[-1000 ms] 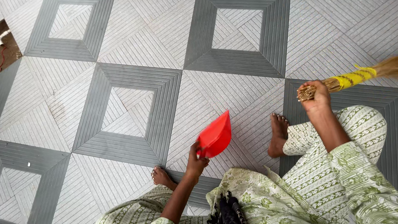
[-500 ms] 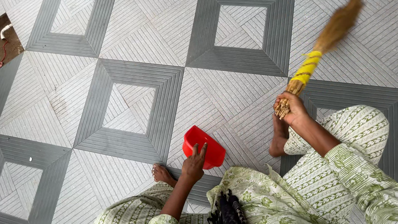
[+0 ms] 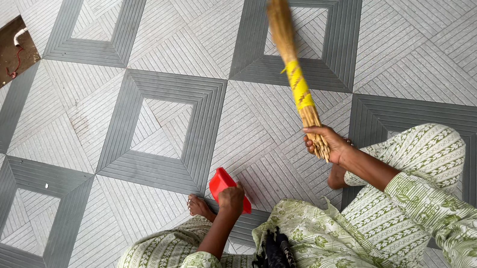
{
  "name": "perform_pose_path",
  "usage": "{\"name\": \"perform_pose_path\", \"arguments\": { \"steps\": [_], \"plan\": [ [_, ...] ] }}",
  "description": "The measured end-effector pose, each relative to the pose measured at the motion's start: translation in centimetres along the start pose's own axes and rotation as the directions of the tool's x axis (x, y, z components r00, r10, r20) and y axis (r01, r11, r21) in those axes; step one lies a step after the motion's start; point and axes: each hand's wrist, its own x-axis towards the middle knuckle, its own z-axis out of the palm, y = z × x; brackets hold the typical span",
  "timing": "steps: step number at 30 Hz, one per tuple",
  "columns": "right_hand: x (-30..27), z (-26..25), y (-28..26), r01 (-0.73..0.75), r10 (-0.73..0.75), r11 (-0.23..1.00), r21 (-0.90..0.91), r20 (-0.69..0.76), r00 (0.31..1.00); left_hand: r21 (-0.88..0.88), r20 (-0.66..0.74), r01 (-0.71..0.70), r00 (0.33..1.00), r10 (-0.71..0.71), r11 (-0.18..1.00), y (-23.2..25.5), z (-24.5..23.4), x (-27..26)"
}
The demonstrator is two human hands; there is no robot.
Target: The person sweeps the floor using a handheld broom and a dustpan, gathering small debris and moving the dustpan to collect the sweepings.
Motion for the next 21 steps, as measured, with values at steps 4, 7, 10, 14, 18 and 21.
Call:
{"name": "perform_pose_path", "arguments": {
  "steps": [4,7,10,14,18,21],
  "plan": [
    [-0.5,1.6,0.1,-0.097,0.108,0.986,-0.133,0.076,0.991,0.069,0.066,-0.018,0.998,0.014,0.997,-0.2,-0.9,1.5],
    [-0.5,2.0,-0.1,-0.153,0.174,0.979,-0.136,0.158,0.972,0.055,-0.119,-0.088,0.988,0.094,0.995,-0.3,-1.5,1.5],
    [-0.2,1.1,-2.0,-0.193,0.193,0.981,-0.029,0.276,0.941,0.060,-0.089,-0.108,0.990,0.113,0.992,-1.2,-3.4,1.4],
    [-0.5,-0.1,-5.6,-0.196,0.141,0.974,0.113,0.376,0.916,-0.316,-0.246,-0.022,0.967,-0.060,0.948,-3.6,-8.7,0.2],
    [-2.2,-1.3,-8.2,-0.074,0.042,0.990,0.120,0.250,0.967,-0.362,-0.251,0.047,0.957,-0.146,0.931,-7.4,-13.2,-1.9],
    [-3.1,-2.7,-11.4,-0.030,-0.095,0.953,0.300,0.392,0.915,-0.571,-0.091,0.063,0.986,-0.140,0.819,-10.5,-15.6,-3.9]
  ]
}}
